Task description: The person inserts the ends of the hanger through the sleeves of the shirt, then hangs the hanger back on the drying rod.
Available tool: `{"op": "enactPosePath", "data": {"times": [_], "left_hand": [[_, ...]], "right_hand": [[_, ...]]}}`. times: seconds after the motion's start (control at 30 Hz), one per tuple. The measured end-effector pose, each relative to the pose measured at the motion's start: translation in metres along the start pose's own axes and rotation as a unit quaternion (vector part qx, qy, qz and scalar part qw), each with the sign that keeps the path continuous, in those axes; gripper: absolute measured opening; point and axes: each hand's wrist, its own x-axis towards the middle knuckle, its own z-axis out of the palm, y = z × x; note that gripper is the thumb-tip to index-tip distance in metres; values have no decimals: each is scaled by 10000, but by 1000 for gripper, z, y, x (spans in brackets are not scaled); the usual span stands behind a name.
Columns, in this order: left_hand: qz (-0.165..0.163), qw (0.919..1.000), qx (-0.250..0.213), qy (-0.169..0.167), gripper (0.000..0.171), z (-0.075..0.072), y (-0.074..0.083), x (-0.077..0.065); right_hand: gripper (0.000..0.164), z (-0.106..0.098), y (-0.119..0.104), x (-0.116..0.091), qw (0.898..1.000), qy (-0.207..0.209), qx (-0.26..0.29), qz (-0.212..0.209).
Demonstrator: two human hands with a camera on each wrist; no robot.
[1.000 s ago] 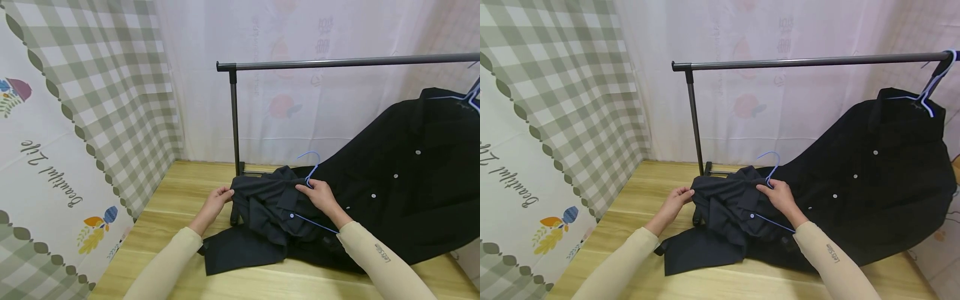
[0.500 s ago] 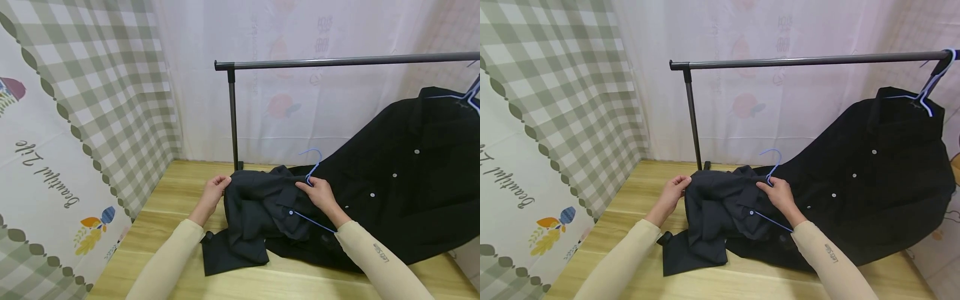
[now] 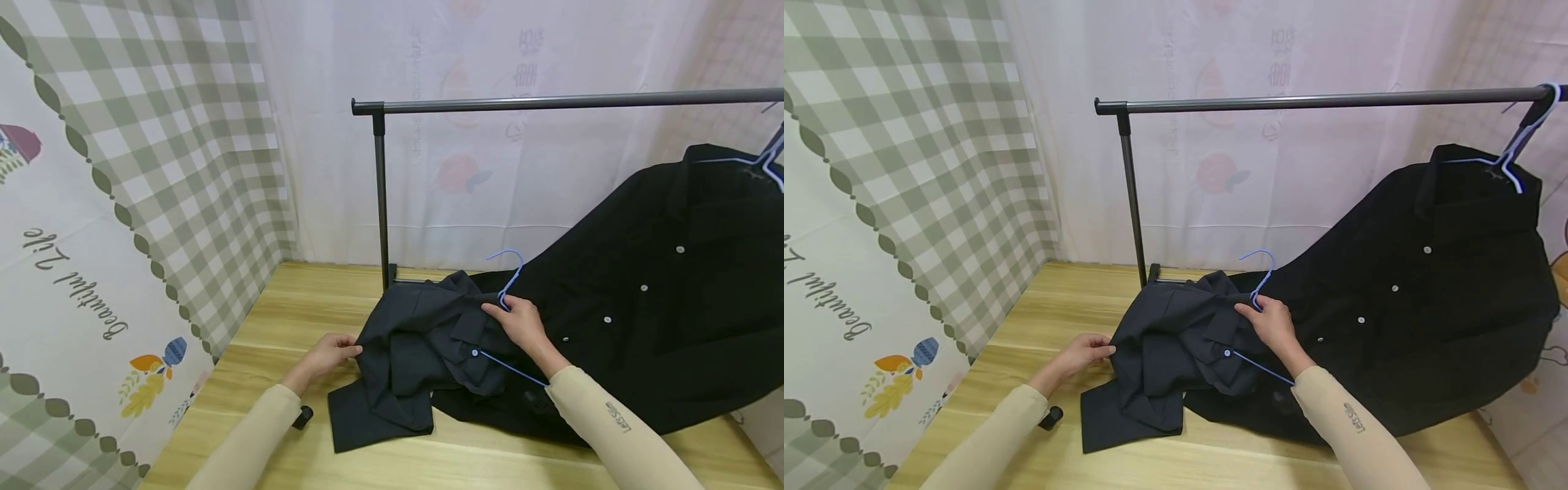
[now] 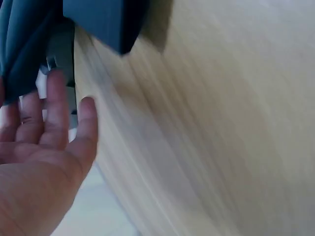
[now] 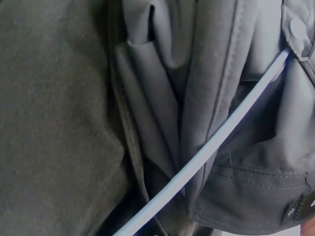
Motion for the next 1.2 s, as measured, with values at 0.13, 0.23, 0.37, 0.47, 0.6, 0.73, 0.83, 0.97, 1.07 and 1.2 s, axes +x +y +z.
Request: {"op": "enactPosePath", "data": {"times": [0.13, 0.23, 0.37, 0.47, 0.6, 0.73, 0.83, 0.97, 1.07, 1.2], "left_hand": [[97, 9972, -565, 481, 18, -19, 4, -2], [8, 9846, -1367, 1087, 14, -41, 19, -2], [175, 9720, -1624, 1687, 13, -72, 42, -2], [306, 9775, -1031, 1813, 13, -86, 52, -2], [225, 9872, 55, 1576, 33, -92, 49, -2], [-3, 9897, 633, 1283, 41, -93, 30, -5], [-232, 9880, 909, 1223, 43, -93, 13, -8], [-608, 9790, 1500, 1239, 45, -92, -6, -13], [-837, 9719, 1932, 1055, 42, -90, -14, -16], [-783, 9705, 2191, 639, 38, -84, -19, -18]], "right_hand": [[47, -1, 2, 1, 10000, -6, -57, -57], [47, -3, 3, 1, 9998, 24, -183, -121], [47, -4, 3, 0, 9992, -15, -277, -276], [47, -3, 2, 0, 9991, -35, -257, -346], [47, -3, 2, 0, 9994, 54, -240, -228], [47, -3, 2, 0, 9997, 103, -213, -97], [47, -3, 1, 0, 9997, 104, -176, -92], [47, -3, 0, -1, 9998, 91, -154, -100], [47, -4, -1, -2, 9998, 76, -160, -81], [47, -4, -2, -3, 9998, 62, -182, -48]]}}
